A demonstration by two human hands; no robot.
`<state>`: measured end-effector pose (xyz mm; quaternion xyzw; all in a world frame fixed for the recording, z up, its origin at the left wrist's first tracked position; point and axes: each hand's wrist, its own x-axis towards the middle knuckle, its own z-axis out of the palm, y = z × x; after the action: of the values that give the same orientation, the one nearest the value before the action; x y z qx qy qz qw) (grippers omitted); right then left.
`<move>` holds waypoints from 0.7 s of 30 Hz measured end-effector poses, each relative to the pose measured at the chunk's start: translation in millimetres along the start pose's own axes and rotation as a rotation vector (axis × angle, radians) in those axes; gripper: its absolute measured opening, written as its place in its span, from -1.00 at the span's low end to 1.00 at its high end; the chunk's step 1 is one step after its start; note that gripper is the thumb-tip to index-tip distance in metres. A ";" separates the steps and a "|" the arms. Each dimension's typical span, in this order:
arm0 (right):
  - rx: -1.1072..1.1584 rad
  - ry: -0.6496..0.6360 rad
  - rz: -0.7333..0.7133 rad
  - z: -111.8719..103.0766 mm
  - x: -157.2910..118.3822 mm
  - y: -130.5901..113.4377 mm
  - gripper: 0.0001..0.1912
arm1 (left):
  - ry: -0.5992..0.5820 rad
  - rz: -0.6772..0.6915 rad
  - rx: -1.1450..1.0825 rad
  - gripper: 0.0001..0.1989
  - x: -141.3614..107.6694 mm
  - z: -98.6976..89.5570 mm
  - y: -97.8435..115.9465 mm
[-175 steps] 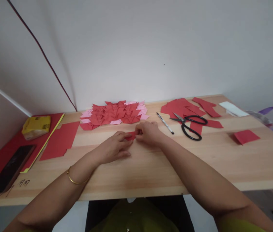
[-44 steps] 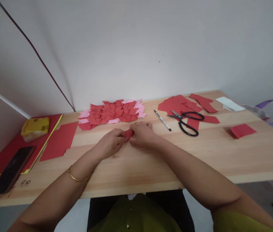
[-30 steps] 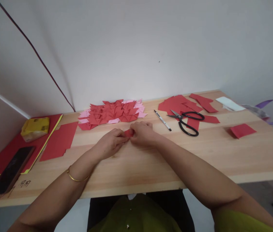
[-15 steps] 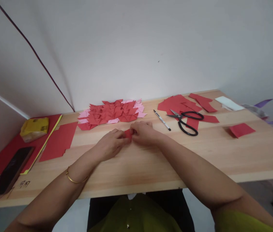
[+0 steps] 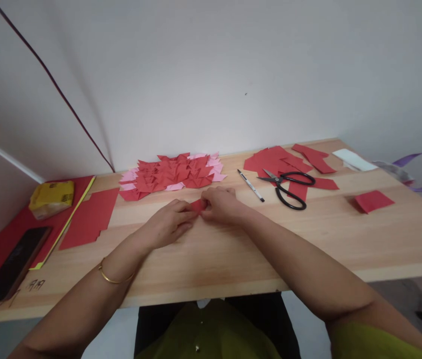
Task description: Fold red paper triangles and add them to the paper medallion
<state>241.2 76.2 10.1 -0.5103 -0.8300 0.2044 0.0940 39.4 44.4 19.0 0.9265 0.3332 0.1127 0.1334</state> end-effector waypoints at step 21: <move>0.021 -0.005 0.001 2.0 3.1 2.0 -0.90 | -0.008 -0.003 0.018 -0.81 -1.7 -0.7 1.4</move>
<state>240.6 79.3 7.2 -0.5094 -0.8277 0.2143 0.0973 38.7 42.3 20.0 0.9276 0.3351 0.1060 0.1264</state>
